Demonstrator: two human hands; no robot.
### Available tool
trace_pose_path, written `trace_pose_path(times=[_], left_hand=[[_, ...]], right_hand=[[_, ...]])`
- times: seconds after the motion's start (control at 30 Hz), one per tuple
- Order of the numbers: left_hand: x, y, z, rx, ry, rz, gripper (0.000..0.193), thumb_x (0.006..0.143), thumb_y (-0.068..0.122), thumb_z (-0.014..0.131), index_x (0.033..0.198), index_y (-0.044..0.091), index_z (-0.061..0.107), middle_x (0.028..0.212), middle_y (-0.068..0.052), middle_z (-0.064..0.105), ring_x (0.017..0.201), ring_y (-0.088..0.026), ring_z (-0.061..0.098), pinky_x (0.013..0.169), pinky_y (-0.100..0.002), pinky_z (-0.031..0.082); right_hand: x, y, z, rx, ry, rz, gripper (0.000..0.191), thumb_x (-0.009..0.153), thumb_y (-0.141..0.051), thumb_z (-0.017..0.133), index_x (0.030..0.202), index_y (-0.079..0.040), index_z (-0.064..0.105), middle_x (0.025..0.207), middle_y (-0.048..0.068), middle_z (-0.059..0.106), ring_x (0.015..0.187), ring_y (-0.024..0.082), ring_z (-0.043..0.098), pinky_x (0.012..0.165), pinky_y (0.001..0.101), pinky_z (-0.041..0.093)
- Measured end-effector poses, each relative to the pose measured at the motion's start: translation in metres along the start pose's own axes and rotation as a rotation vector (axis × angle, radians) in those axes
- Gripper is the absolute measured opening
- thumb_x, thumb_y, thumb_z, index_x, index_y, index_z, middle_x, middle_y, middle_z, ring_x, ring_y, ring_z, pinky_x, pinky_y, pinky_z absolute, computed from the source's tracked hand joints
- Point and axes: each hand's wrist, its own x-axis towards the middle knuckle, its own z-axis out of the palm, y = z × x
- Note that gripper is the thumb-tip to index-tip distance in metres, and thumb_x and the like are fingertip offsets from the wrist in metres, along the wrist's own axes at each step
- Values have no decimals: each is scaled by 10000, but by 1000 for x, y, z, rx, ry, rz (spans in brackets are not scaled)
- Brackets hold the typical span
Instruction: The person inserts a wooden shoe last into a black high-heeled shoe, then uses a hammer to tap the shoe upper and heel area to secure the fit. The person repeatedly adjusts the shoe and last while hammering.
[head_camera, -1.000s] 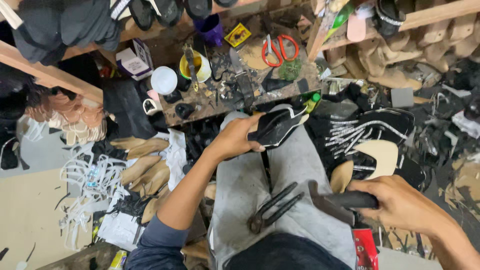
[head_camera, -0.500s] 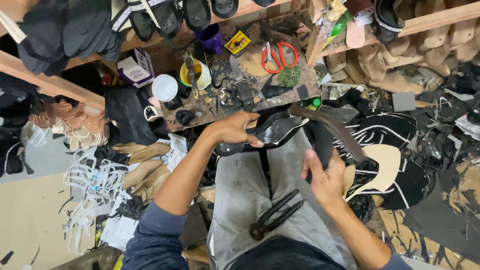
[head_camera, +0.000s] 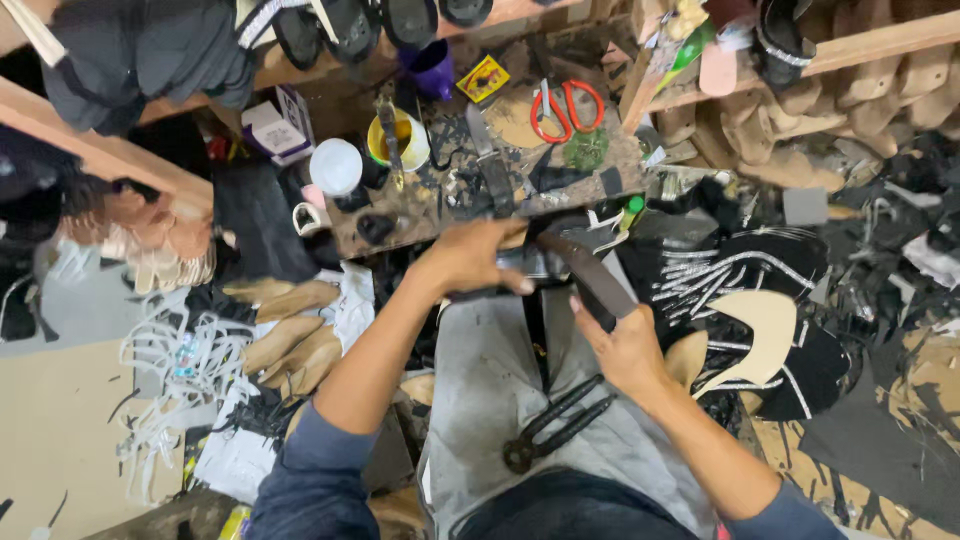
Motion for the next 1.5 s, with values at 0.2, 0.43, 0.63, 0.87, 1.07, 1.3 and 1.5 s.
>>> trace_pose_path(times=[0.2,0.43,0.63,0.87,1.07,1.3,1.5], left_hand=[[-19,8,-2,-87,20,-52,790,634,448,906,1310,126,656,1150,-155,742,1094,-366,686,907,-433,521],[-17,3,-2,-55,53,-51,739,607,446,919,1230,116,696,1040,-184,740,992,-382,699,871,-446,536],[-20,0,5,-69,40,-56,662,645,474,897,1175,114,733,1041,-161,763,997,-371,715,857,-453,549],[-23,4,3,-73,87,-90,699,649,424,887,1229,78,706,1060,-194,743,1009,-373,708,884,-450,540],[-24,10,3,-48,88,-65,735,629,397,900,1248,59,691,1083,-201,733,1040,-378,692,908,-444,523],[-28,14,-1,-102,74,-122,691,624,369,887,1238,112,705,1088,-142,752,1043,-346,705,894,-422,525],[-27,13,1,-89,79,-97,682,630,364,893,1232,104,707,1093,-152,750,1052,-349,692,903,-433,516]], right_hand=[[-6,-12,-11,115,7,-6,214,939,-161,714,1055,-21,602,744,107,569,643,150,516,606,310,467],[-11,8,8,-106,-49,57,188,885,-137,748,951,-30,607,657,64,630,590,108,583,530,302,476],[-11,-11,11,-11,-188,179,201,911,-164,731,998,-34,605,673,98,625,571,118,601,536,302,461],[-4,-25,5,-34,182,-381,251,997,-107,650,1178,50,578,976,168,642,853,222,613,718,366,491],[1,-3,10,417,290,132,244,1021,-239,606,944,-12,560,668,23,581,502,87,561,455,264,465],[2,26,1,357,249,314,282,1011,-296,597,920,-32,563,629,19,572,466,107,548,435,276,450],[-2,20,3,351,212,395,325,1007,-312,610,872,-25,539,618,36,560,441,122,535,407,287,440]])
